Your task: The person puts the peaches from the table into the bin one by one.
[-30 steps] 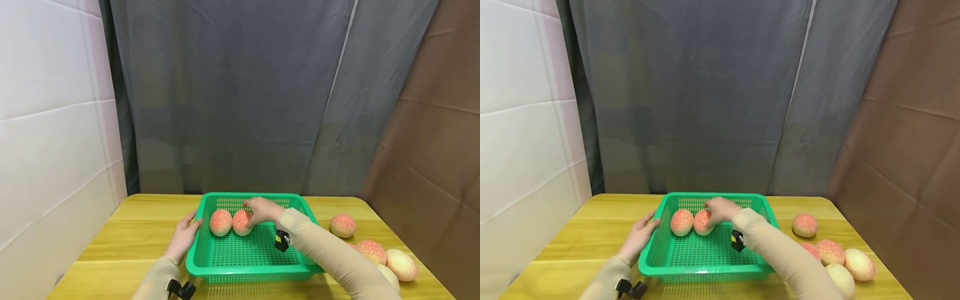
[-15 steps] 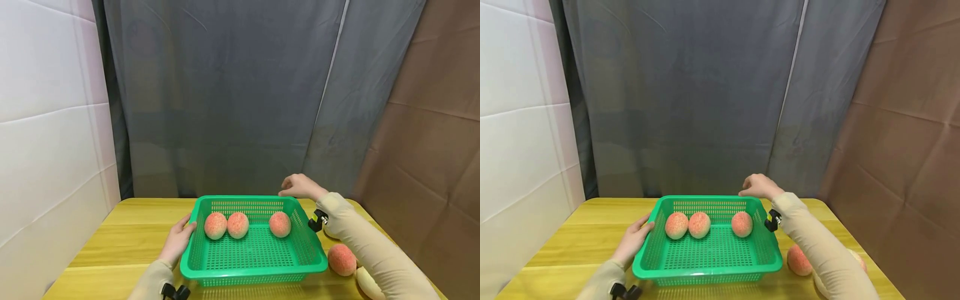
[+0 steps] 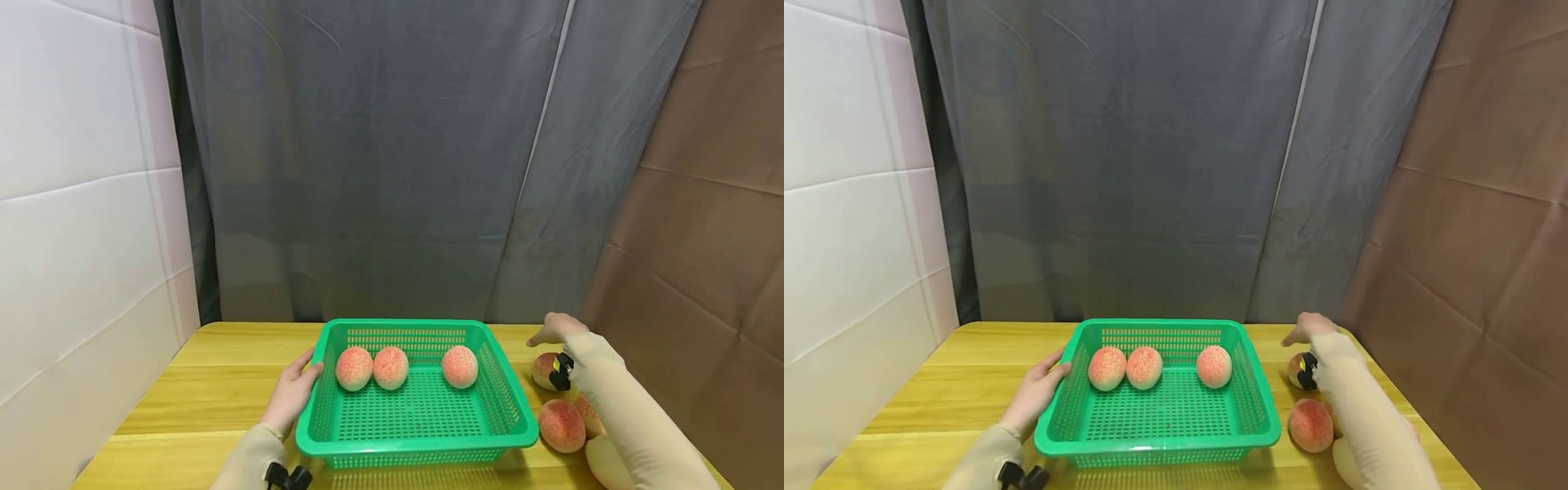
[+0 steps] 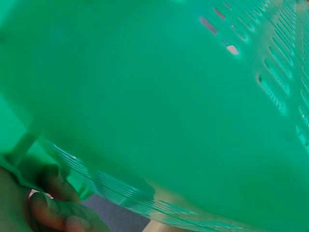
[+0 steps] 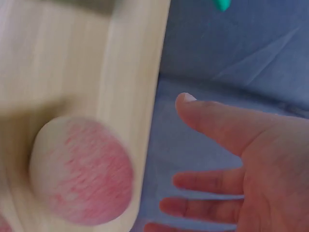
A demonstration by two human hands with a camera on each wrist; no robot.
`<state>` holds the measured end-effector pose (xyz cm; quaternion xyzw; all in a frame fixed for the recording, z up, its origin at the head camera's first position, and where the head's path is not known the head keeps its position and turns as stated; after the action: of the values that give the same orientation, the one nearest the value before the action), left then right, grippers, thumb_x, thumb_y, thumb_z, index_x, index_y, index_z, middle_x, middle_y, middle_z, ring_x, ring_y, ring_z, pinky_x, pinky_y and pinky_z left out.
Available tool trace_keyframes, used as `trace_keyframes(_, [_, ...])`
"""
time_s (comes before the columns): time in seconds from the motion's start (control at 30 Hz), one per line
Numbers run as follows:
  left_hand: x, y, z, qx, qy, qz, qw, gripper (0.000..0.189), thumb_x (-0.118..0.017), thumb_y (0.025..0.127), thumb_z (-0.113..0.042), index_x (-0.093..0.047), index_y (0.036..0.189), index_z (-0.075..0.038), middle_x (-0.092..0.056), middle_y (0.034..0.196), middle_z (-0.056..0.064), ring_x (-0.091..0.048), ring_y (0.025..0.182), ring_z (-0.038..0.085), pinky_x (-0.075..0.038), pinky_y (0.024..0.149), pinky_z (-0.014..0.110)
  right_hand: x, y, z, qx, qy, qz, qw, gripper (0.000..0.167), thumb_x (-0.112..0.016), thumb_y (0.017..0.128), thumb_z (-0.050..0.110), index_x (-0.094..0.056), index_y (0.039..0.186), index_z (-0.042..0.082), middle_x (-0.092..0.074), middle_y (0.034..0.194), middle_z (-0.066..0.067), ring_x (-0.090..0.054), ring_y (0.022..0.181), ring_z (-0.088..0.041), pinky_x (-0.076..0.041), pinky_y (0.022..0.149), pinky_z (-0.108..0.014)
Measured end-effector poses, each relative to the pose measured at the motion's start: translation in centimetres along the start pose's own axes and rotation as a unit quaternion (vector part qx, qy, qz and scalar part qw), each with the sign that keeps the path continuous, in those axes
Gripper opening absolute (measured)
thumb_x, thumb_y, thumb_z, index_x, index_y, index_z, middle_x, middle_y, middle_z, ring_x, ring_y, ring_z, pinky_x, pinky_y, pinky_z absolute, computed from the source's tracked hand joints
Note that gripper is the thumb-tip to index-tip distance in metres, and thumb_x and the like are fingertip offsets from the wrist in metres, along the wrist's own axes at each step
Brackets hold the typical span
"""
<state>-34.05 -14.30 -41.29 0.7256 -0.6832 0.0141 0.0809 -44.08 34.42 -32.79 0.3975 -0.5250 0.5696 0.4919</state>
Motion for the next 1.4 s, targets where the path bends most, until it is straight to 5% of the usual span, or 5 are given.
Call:
trace_keyframes(0.27, [0.0,0.1,0.1,-0.002,-0.005,-0.001,1.0,0.054,-0.046,0.103,-0.018,-0.029,0.149,0.006,-0.055,0.125,0.033,-0.067,0.092,0.034,-0.056,0.071,0.036,-0.8,-1.5,-1.6,-0.037,0.014,0.001,0.9992,0.046,-0.074,0.082,0.044,-0.066,0.092,-0.001,-0.06,0.087,-0.013,-0.055,0.079,-0.026,-0.049,0.071,-0.042])
trace_keyframes(0.53, [0.0,0.0,0.3,0.003,-0.004,0.003,1.0,0.054,-0.045,0.104,-0.018,-0.029,0.15,0.004,-0.056,0.125,0.032,-0.066,0.094,0.035,-0.056,0.072,0.036,-2.2,-1.6,-1.8,-0.009,0.025,-0.005,0.9996,0.037,-0.074,0.082,0.042,-0.063,0.064,0.011,-0.047,0.064,0.002,-0.043,0.062,-0.016,-0.039,0.059,-0.029])
trace_keyframes(1.03, [0.1,0.2,0.2,0.001,0.003,-0.002,1.0,0.053,-0.047,0.103,-0.019,-0.032,0.149,0.003,-0.053,0.129,0.031,-0.065,0.096,0.033,-0.055,0.073,0.034,-3.4,-0.2,-2.4,-0.021,0.012,-0.013,0.9996,0.043,-0.079,0.076,0.041,-0.065,0.086,0.001,-0.057,0.078,-0.009,-0.051,0.072,-0.024,-0.046,0.067,-0.038])
trace_keyframes(1.4, [0.1,0.2,0.3,-0.002,0.006,0.0,1.0,0.053,-0.046,0.103,-0.018,-0.031,0.149,0.003,-0.053,0.13,0.031,-0.065,0.097,0.034,-0.055,0.074,0.035,-3.8,-0.2,-2.6,-0.02,0.049,-0.016,0.9985,0.034,-0.08,0.075,0.033,-0.064,0.074,0.003,-0.054,0.072,-0.007,-0.049,0.067,-0.022,-0.042,0.06,-0.03])
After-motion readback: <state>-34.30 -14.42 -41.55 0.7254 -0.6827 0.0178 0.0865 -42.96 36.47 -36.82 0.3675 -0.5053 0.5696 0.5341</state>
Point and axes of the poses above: each hand's wrist, its own y-axis towards the middle knuckle, its own x-axis out of the back of the hand, z = x × y, the point moved 5 cm from there along y, towards the middle knuckle
